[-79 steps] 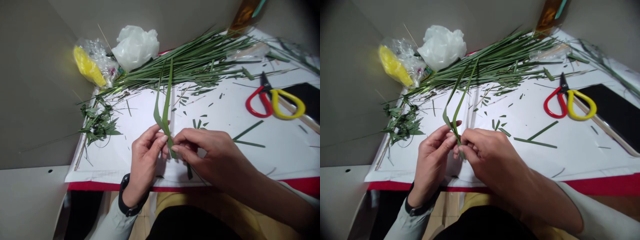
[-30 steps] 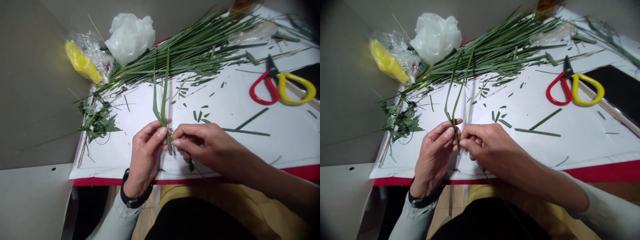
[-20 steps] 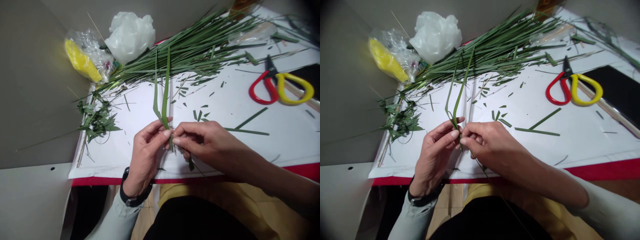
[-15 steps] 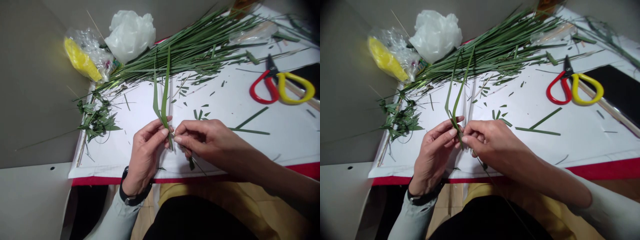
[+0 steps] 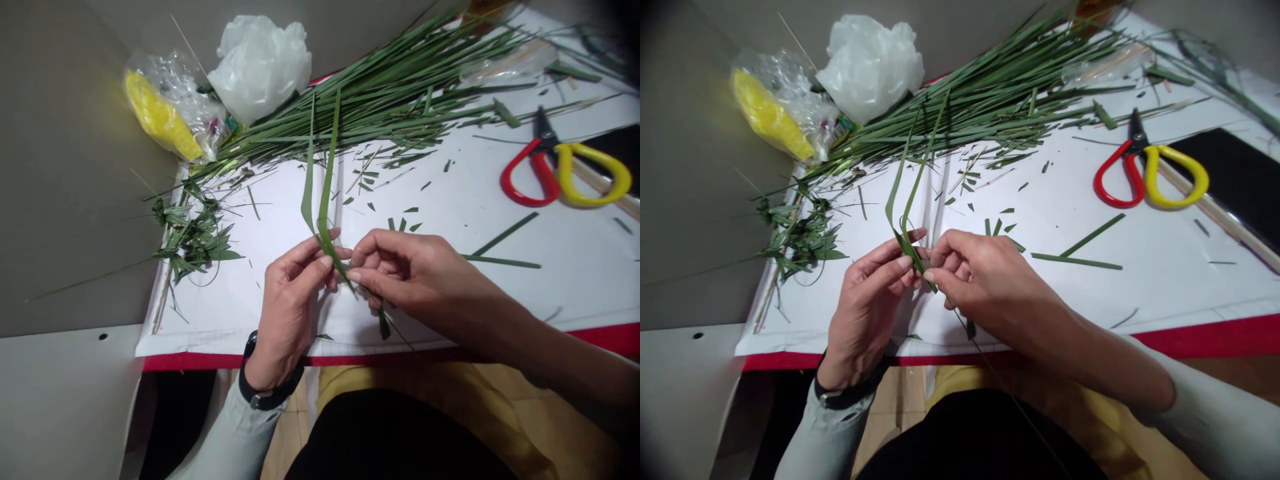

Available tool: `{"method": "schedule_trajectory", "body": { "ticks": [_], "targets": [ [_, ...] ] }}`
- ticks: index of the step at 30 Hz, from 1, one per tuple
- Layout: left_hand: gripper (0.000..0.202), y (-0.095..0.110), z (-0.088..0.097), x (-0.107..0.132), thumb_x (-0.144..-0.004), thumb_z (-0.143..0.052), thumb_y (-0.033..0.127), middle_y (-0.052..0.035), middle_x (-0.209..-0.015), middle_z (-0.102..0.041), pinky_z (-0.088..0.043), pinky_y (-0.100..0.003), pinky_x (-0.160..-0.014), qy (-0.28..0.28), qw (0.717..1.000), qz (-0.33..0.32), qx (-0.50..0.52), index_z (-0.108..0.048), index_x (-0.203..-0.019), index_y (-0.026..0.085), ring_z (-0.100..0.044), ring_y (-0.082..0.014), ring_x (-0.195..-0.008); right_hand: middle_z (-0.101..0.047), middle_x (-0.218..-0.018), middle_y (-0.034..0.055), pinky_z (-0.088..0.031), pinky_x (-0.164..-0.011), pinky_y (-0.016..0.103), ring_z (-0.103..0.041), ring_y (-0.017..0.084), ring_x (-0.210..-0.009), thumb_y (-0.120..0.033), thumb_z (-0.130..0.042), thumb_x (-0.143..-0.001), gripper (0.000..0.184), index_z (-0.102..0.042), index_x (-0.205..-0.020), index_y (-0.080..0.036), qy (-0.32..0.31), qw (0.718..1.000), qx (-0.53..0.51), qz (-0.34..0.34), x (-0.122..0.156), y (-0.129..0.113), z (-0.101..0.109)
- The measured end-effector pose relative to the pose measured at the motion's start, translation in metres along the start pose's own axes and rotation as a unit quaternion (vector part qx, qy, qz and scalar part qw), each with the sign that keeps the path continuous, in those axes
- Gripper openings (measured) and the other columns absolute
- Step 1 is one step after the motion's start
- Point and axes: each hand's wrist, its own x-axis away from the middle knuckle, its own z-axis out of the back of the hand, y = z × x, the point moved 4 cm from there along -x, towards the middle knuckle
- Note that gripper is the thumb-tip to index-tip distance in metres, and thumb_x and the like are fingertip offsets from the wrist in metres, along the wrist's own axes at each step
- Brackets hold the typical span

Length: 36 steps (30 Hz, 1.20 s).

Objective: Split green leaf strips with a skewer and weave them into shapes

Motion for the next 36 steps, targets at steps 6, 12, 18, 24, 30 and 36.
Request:
{"method": "schedule_trajectory", "body": {
  "ticks": [6,12,18,24,30,36],
  "targets": [
    [0.027,0.000,-0.002,0.000,-0.082,-0.074,0.018,-0.0075,-0.093,-0.077,-0.049,-0.021,-0.068,0.005,1.000,-0.003,-0.017,-0.079,-0.108,0.014,-0.061,-0.0116,-0.073,-0.067,-0.064,-0.0051,-0.042,-0.055,0.021,-0.058,0.009,-0.053,-0.016,-0.067,-0.082,0.004,-0.065,-0.086,-0.018,0.099,0.981,0.115,0.119,0.007,-0.012,0.004],
    [0.027,-0.002,-0.010,0.000,-0.083,-0.074,0.017,-0.0062,-0.097,-0.077,-0.052,-0.020,-0.075,-0.011,1.000,-0.002,0.002,-0.078,-0.109,0.014,-0.065,-0.0109,-0.079,-0.072,-0.080,-0.0006,-0.043,-0.061,0.022,-0.061,0.010,-0.064,-0.013,-0.063,-0.090,0.009,-0.071,-0.094,-0.014,0.206,0.905,0.267,0.262,0.027,-0.022,-0.003],
    [0.026,-0.003,-0.020,0.001,-0.084,-0.074,0.019,-0.0071,-0.091,-0.078,-0.053,-0.022,-0.078,-0.009,1.000,0.008,-0.008,-0.077,-0.110,0.014,-0.068,-0.0125,-0.078,-0.069,-0.075,-0.0010,-0.036,-0.056,0.026,-0.063,0.012,-0.066,-0.019,-0.057,-0.097,0.015,-0.071,-0.093,-0.018,0.237,0.861,0.365,0.263,0.038,-0.017,-0.006],
    [0.025,-0.004,-0.029,0.001,-0.085,-0.074,0.020,-0.0079,-0.096,-0.078,-0.053,-0.024,-0.080,-0.004,1.000,-0.002,-0.028,-0.078,-0.109,0.015,-0.069,-0.0155,-0.084,-0.072,-0.084,0.0011,-0.038,-0.059,0.027,-0.062,0.013,-0.066,-0.017,-0.052,-0.098,0.019,-0.071,-0.103,-0.020,0.216,0.862,0.405,0.216,0.040,-0.005,-0.002],
    [0.024,-0.004,-0.035,0.002,-0.086,-0.073,0.021,-0.0083,-0.099,-0.078,-0.054,-0.026,-0.080,-0.005,0.999,-0.009,-0.050,-0.078,-0.110,0.016,-0.069,-0.0164,-0.086,-0.072,-0.086,0.0013,-0.039,-0.060,0.026,-0.063,0.014,-0.067,-0.010,-0.054,-0.093,0.023,-0.070,-0.107,-0.019,0.225,0.868,0.389,0.213,0.046,0.002,0.005],
    [0.024,-0.005,-0.041,0.004,-0.087,-0.072,0.020,-0.0085,-0.099,-0.078,-0.053,-0.025,-0.080,-0.005,0.997,-0.019,-0.069,-0.077,-0.110,0.016,-0.069,-0.0165,-0.088,-0.071,-0.085,0.0019,-0.037,-0.058,0.029,-0.062,0.015,-0.067,-0.009,-0.058,-0.091,0.019,-0.069,-0.105,-0.016,0.233,0.851,0.411,0.231,0.052,0.004,0.008]
  ]
}}
